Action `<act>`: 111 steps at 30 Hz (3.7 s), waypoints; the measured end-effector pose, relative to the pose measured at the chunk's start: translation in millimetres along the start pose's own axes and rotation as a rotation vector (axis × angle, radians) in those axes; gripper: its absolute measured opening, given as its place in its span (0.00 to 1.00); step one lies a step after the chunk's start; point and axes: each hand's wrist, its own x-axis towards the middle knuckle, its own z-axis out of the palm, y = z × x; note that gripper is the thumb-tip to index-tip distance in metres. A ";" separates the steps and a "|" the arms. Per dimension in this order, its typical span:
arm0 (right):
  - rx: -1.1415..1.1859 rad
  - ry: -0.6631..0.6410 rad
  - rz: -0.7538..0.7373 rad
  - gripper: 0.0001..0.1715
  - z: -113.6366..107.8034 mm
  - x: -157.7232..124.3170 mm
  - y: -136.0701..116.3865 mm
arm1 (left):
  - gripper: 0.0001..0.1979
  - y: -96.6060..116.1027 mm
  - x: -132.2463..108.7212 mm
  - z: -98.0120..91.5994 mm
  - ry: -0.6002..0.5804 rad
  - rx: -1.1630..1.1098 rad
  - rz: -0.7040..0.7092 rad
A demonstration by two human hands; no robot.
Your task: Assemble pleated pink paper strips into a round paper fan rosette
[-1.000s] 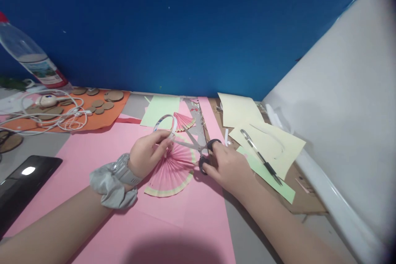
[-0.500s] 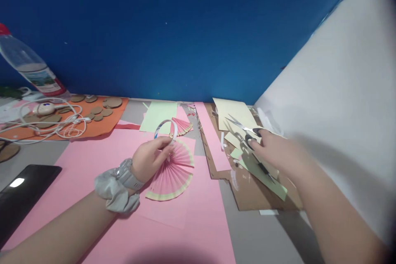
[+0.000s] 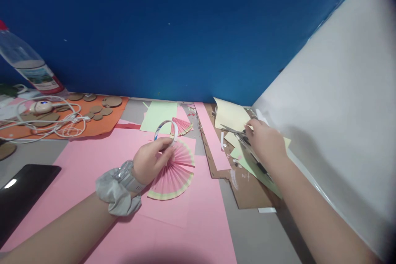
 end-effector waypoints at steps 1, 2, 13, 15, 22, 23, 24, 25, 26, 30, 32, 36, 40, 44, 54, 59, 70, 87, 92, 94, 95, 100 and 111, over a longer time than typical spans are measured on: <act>0.030 0.017 -0.048 0.13 -4.8 -5.6 -14.4 | 0.06 1.3 -0.3 0.6 0.001 0.050 0.008; 0.083 0.024 -0.128 0.13 -10.1 -12.8 -31.1 | 0.06 2.4 -0.8 1.3 0.008 0.117 0.024; 0.223 0.137 -0.586 0.13 -20.5 -47.9 -128.8 | 0.09 -1.7 -6.9 8.3 0.101 0.531 0.217; 0.196 0.152 -0.594 0.12 -18.6 -46.6 -127.9 | 0.10 -2.3 -6.1 9.9 0.109 0.532 0.206; 0.177 0.133 -0.555 0.10 -21.6 -41.0 -126.0 | 0.11 -1.4 -2.9 8.2 0.105 0.491 0.181; 0.178 0.133 -0.530 0.09 -23.0 -37.0 -123.0 | 0.11 -1.1 -2.9 7.7 0.099 0.484 0.187; 0.184 0.137 -0.500 0.08 -24.7 -32.3 -118.8 | 0.11 -0.7 -3.1 7.4 0.092 0.475 0.195; 0.190 0.140 -0.467 0.07 -26.7 -26.9 -113.5 | 0.11 -0.3 -3.2 7.2 0.084 0.467 0.205; 0.204 0.153 -0.418 0.06 -28.8 -21.5 -107.2 | 0.10 0.0 -3.2 7.1 0.076 0.461 0.213; 0.278 0.189 -0.249 0.07 -35.8 -9.1 -79.9 | 0.10 -1.7 -0.2 3.5 0.078 0.459 0.172; 0.295 0.166 -0.232 0.07 -34.9 -13.9 -70.0 | 0.10 -6.0 4.4 -2.5 0.111 0.478 0.105; 0.298 0.096 -0.381 0.06 -20.7 -41.0 -62.5 | 0.12 -21.0 16.6 -19.0 0.156 0.534 -0.031; 0.311 0.052 -0.455 0.05 -2.8 -63.0 -61.4 | 0.14 -33.6 22.3 -26.7 0.173 0.580 -0.157; 0.345 0.065 -0.462 0.07 6.3 -67.2 -60.1 | 0.11 -37.2 21.6 -25.3 0.097 0.596 -0.224; 0.382 0.275 -0.684 0.09 11.9 -74.6 -66.2 | 0.14 -40.2 24.7 -19.3 0.163 0.715 -0.292; 0.319 0.394 -0.760 0.13 9.3 -73.5 -61.3 | 0.20 -7.0 20.4 -20.3 0.130 0.253 -0.051; 0.349 0.399 -0.764 0.21 5.6 -68.7 -48.4 | 0.20 59.7 20.7 -33.5 -0.659 -0.497 -0.493; 0.764 -0.218 -0.798 0.24 -20.3 -68.1 -69.6 | 0.21 63.4 7.7 -16.3 -0.578 0.366 -0.023; 0.893 -0.333 -0.684 0.10 -22.8 -71.9 -79.4 | 0.20 70.4 3.3 -13.4 -0.597 0.319 0.000; 0.872 -0.286 -0.696 0.10 -20.0 -73.0 -80.0 | 0.21 67.8 6.1 -16.4 -0.570 0.321 -0.012; 0.839 -0.248 -0.711 0.10 -18.4 -73.4 -79.3 | 0.21 64.8 8.6 -19.1 -0.538 0.339 -0.028; 0.710 -0.129 -0.666 0.08 -15.1 -72.1 -73.0 | 0.25 33.9 21.7 -34.8 -0.260 0.696 -0.298; 0.788 -0.363 -0.476 0.15 -17.9 -79.1 -83.2 | 0.23 5.8 13.8 -13.3 -0.449 0.556 -0.270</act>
